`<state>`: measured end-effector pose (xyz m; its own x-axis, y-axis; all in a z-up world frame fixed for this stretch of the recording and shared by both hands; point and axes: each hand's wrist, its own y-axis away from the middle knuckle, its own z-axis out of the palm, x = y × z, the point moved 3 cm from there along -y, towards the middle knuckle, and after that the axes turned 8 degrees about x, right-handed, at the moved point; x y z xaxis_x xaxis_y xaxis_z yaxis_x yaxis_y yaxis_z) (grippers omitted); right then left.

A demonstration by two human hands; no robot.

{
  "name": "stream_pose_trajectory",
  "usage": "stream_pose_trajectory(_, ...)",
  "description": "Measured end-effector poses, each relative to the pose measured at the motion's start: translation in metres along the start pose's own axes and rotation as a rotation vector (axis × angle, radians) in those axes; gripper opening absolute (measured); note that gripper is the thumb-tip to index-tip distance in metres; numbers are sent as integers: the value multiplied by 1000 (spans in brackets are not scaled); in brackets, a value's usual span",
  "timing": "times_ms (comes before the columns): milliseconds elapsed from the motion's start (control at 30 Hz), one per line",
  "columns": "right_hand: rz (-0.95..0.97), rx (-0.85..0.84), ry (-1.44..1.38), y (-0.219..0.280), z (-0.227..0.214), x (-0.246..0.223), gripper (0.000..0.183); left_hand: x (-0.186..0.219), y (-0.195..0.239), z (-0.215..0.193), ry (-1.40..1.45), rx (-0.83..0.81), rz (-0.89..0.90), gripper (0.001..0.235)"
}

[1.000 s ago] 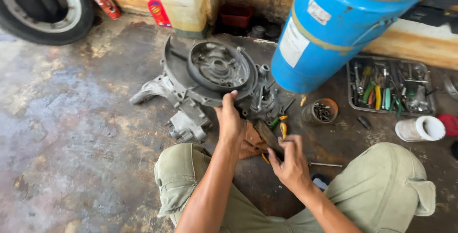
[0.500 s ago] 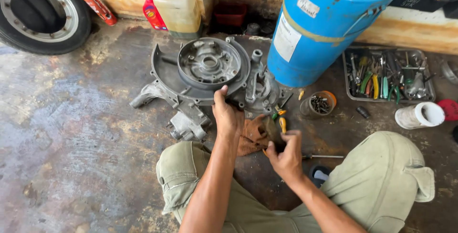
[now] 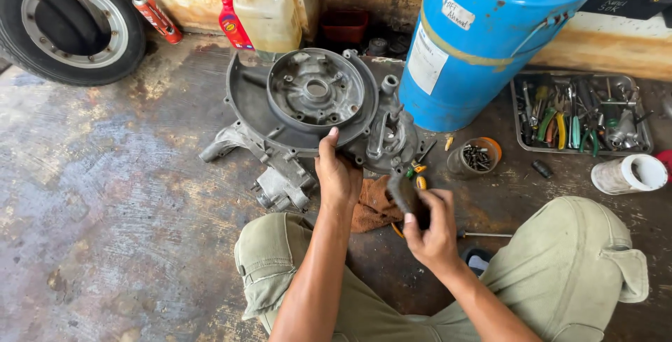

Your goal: Cleaning a motorcycle engine casing using a screwdriver and a brush

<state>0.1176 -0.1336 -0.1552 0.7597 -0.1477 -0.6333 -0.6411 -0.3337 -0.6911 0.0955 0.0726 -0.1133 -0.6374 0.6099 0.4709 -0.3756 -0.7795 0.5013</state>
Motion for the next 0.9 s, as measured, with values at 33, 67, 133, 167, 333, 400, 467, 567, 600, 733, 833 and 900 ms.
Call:
stream_pose_trajectory(33, 2, -2, -1, -5, -6, -3, 39, 6, 9, 6, -1, 3, 0, 54)
stream_pose_trajectory(67, 25, 59, 0, -13, -12, -3, 39, 13, 16, 13, -58, 12, 36, 61)
stream_pose_trajectory(133, 48, 116, -2, -31, -25, -11, 39, 20, 22, 14, -114, 26, 73, 69)
stream_pose_trajectory(167, 151, 152, -50, -41, -34, -15, 37, 20, 20, 7, -187, 50, 93, 75)
stream_pose_trajectory(333, 371, 74, -160, -107, -54, -34, 33, 16, 27, 10, -404, 54, 88, 92)
stream_pose_trajectory(400, 495, -47, -162, -119, -47, -22, 32, 10, 31, 10, -467, 77, 13, 97)
stream_pose_trajectory(467, 468, -155, -211, -131, -35, -16, 35, 11, 50, 23, -533, 35, -9, 103)
stream_pose_trajectory(567, 455, -346, -303, -134, -12, -6, 38, 35, 100, 68, -658, -85, -42, 116)
stream_pose_trajectory(600, 475, -440, -347, -130, -4, -3, 39, 47, 122, 86, -712, -153, -56, 123)
stream_pose_trajectory(733, 421, -484, -310, -136, 12, -16, 47, -10, 45, 19, -577, -82, -208, 117)
stream_pose_trajectory(833, 466, -436, -319, -141, 9, -6, 32, -27, 24, -7, -864, -113, -115, 94)
stream_pose_trajectory(900, 534, -317, -406, -136, 3, 17, 32, -23, 29, -6, -1064, -234, 14, 90)
